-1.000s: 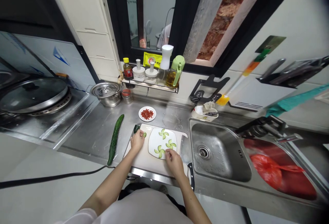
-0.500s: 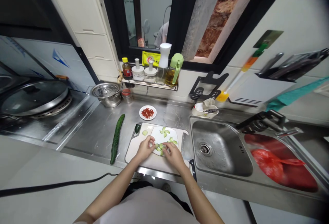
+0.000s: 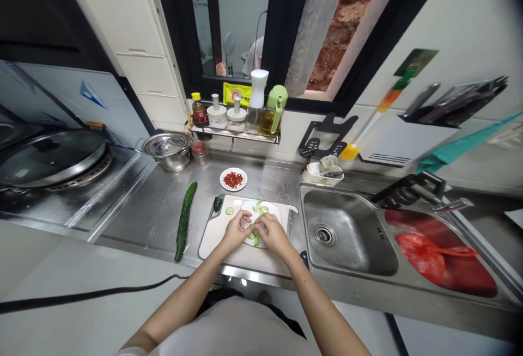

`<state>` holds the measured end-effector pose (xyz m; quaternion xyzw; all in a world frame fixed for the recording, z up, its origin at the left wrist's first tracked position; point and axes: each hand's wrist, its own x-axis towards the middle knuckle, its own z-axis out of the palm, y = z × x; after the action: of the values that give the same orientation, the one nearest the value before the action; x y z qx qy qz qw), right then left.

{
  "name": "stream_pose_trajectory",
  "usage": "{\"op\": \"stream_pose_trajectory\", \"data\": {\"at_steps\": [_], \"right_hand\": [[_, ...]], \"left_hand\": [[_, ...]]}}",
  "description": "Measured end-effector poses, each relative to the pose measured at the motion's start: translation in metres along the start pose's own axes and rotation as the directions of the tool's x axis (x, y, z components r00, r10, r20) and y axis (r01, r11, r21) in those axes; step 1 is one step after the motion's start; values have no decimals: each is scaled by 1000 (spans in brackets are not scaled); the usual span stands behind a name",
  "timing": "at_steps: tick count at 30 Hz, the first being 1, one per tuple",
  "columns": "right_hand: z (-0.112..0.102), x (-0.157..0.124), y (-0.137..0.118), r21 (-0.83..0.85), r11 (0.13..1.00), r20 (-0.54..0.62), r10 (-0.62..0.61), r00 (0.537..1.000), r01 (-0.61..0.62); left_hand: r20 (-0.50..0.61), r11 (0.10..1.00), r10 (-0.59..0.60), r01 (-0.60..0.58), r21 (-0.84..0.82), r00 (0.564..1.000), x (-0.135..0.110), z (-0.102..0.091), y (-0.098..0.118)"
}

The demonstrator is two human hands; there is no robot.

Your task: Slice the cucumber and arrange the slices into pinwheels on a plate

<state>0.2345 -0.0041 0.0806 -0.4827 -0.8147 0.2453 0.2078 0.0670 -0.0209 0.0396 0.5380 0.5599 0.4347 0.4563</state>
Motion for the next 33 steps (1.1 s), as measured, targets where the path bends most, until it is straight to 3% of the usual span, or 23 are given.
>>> {"op": "stream_pose_trajectory", "data": {"at_steps": [4,6,8,11,12,14,16,19,24,33], "right_hand": [[-6,1,-3,-63,998,-73,-31,997,26],[-8,2,-5,-102,992,-133,-90,987,77],[-9,2,-7,-146,979,-186,-169,968,143],[-9,1,-9,-239,937,-209,-306,929,254],[-9,0,-9,-277,916,-198,-349,916,289],[-9,-2,-8,-349,869,-159,-425,891,351],[-10,-4,-6,-403,824,-125,-481,868,399],[-12,-6,-3,-445,779,-92,-531,843,442],[-12,-7,2,-462,757,-56,-545,837,462],[-15,-7,1,-450,796,-112,-500,859,405]], "left_hand": [[-79,980,-192,188,-59,978,0,1,-4],[7,935,-327,325,-142,945,0,0,-1],[194,835,-456,493,-244,869,-1,-1,6],[480,601,-541,717,-352,690,-1,-5,19],[540,530,-543,761,-373,643,-1,-6,23],[598,440,-537,802,-404,595,0,-8,29],[595,417,-538,802,-427,597,1,-10,30],[554,443,-543,775,-450,631,2,-12,28],[499,509,-546,740,-440,673,4,-16,23],[381,756,-360,506,-416,852,8,-26,36]]}}
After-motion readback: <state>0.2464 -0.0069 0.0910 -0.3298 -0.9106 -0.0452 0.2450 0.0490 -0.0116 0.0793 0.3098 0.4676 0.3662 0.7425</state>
